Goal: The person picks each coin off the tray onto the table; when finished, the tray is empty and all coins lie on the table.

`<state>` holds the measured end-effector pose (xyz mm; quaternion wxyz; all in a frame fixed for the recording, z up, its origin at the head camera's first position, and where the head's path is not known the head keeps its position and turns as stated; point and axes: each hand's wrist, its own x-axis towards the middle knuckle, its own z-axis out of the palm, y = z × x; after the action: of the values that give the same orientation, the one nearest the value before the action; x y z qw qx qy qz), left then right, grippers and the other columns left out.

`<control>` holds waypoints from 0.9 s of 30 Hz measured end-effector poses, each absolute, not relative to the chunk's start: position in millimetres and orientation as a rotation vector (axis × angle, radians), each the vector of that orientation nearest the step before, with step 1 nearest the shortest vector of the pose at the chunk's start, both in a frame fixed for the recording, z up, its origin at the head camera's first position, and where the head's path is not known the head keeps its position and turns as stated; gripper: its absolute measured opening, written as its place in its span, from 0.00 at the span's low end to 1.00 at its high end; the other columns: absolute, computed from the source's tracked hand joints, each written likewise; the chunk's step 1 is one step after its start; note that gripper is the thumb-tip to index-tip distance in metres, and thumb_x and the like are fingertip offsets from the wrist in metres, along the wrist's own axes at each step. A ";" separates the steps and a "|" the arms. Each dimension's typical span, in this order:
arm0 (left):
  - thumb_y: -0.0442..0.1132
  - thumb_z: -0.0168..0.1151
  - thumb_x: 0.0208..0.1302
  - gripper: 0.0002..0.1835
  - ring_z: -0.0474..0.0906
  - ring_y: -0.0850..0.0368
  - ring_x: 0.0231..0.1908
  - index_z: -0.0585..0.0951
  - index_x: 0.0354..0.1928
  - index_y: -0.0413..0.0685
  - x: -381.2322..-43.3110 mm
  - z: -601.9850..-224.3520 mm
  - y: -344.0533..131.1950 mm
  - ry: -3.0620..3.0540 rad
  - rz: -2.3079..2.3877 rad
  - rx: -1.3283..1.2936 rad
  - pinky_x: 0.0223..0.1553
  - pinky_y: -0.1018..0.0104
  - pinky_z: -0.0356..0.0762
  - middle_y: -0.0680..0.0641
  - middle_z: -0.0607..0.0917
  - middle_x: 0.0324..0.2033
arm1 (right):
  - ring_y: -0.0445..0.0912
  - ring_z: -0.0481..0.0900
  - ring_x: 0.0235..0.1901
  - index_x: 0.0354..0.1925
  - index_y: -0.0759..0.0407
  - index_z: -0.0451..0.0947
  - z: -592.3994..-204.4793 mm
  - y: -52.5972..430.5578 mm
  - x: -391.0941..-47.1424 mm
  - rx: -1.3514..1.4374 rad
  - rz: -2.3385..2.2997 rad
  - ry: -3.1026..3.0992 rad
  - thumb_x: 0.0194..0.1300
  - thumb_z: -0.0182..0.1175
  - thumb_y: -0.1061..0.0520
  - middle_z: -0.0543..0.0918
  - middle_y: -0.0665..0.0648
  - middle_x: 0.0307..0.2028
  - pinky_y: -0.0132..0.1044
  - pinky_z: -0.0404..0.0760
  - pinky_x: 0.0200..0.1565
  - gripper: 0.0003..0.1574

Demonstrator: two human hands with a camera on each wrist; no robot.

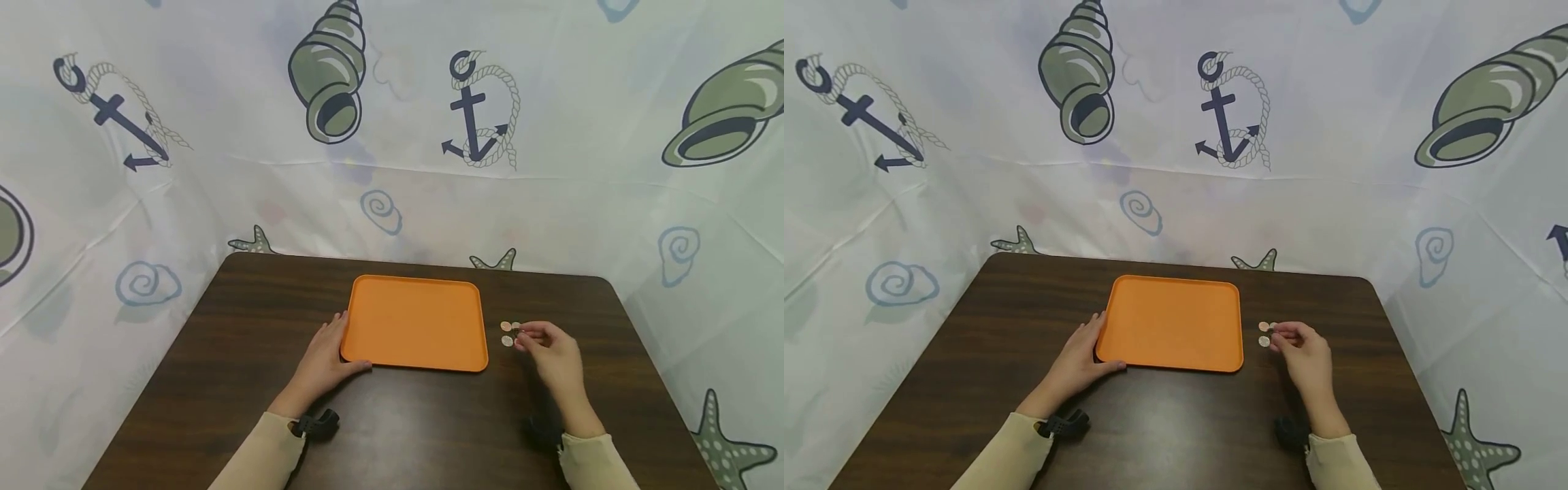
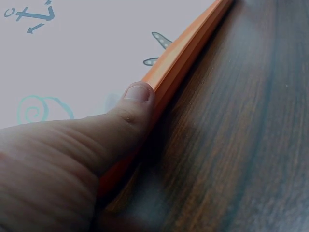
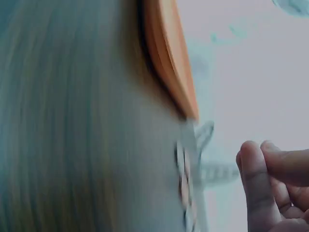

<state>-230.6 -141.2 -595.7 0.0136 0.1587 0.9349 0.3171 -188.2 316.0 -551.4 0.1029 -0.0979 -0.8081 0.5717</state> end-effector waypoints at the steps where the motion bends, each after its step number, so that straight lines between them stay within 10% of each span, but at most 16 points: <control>1: 0.70 0.77 0.60 0.68 0.49 0.43 0.88 0.52 0.89 0.43 -230.6 -595.7 -141.4 2.912 0.977 0.498 0.89 0.38 0.44 0.40 0.59 0.87 | 0.42 0.93 0.37 0.56 0.72 0.85 -553.8 327.1 -185.7 -0.354 1.752 -2.314 0.73 0.72 0.63 0.91 0.61 0.46 0.35 0.94 0.45 0.18; 14: 0.69 0.78 0.60 0.68 0.48 0.44 0.88 0.51 0.89 0.43 -233.7 -594.6 -152.1 2.917 0.976 0.495 0.89 0.40 0.42 0.41 0.58 0.87 | 0.40 0.88 0.27 0.57 0.72 0.82 -580.9 385.0 -188.1 -0.742 1.901 -2.061 0.72 0.72 0.62 0.90 0.46 0.34 0.32 0.93 0.36 0.20; 27: 0.71 0.77 0.59 0.68 0.48 0.44 0.88 0.52 0.89 0.44 -235.5 -598.9 -150.8 2.900 1.017 0.481 0.89 0.40 0.42 0.42 0.57 0.87 | 0.42 0.83 0.25 0.59 0.67 0.85 -582.4 389.6 -191.7 -0.736 1.492 -2.523 0.76 0.70 0.54 0.87 0.53 0.35 0.37 0.91 0.27 0.22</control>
<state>-235.5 -150.8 -598.9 0.0155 0.1545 0.9322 0.3270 -191.7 389.6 -582.4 0.0596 -0.2431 -0.8334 0.4928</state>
